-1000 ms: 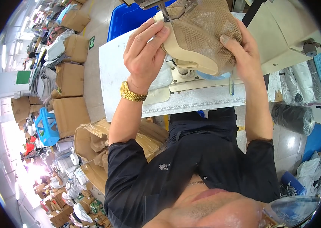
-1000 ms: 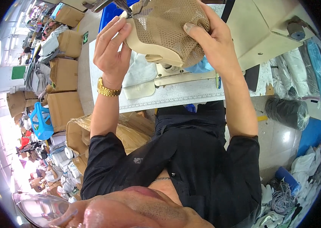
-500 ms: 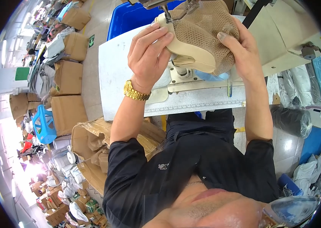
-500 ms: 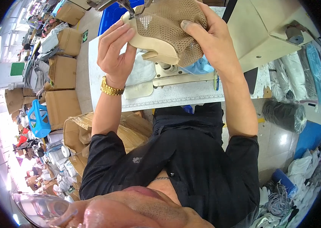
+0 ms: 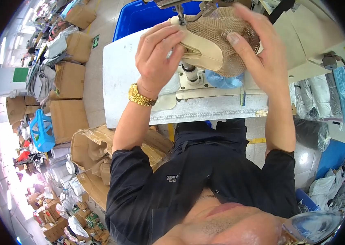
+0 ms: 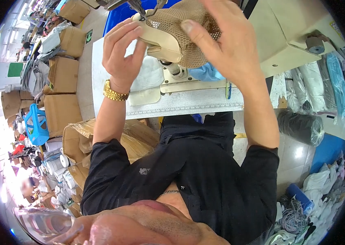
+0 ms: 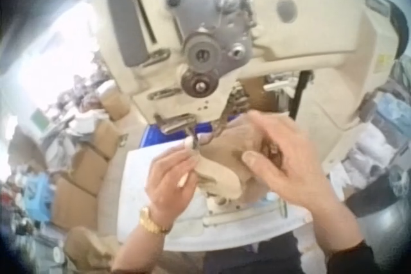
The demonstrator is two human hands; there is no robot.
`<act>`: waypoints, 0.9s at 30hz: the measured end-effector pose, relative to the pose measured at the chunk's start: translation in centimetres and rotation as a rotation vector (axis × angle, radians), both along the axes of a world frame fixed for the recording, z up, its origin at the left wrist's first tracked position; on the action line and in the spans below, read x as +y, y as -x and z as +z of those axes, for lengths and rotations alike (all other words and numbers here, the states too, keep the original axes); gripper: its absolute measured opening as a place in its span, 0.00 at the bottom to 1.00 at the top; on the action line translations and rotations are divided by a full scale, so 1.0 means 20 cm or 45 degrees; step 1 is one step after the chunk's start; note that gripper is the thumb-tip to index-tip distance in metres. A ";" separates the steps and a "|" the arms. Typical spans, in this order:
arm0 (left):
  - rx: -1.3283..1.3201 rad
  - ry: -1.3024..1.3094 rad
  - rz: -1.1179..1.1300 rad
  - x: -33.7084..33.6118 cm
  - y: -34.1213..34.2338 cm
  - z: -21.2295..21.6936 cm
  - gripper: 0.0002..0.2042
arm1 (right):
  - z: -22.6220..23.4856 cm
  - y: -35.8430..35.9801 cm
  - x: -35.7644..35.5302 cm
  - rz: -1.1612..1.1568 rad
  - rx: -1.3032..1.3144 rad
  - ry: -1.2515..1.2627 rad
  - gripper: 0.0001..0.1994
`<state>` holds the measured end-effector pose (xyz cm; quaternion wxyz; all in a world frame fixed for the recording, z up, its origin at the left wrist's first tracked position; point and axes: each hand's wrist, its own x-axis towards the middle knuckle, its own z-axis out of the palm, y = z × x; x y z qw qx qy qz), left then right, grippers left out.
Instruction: Assemble mesh bags by attaching leather trim using an industrial sewing machine.
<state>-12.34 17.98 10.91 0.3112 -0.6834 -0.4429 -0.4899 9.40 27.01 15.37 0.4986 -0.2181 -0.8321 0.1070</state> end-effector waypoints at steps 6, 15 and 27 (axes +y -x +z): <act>0.037 -0.019 0.035 -0.01 -0.01 -0.03 0.12 | -0.02 0.05 0.03 0.325 -0.397 0.220 0.18; -0.020 0.051 0.027 -0.01 0.01 -0.02 0.14 | -0.09 0.09 0.08 0.590 -0.181 0.589 0.19; -1.097 0.569 0.007 -0.16 -0.30 0.06 0.10 | -0.12 0.12 0.18 0.884 -0.213 0.913 0.20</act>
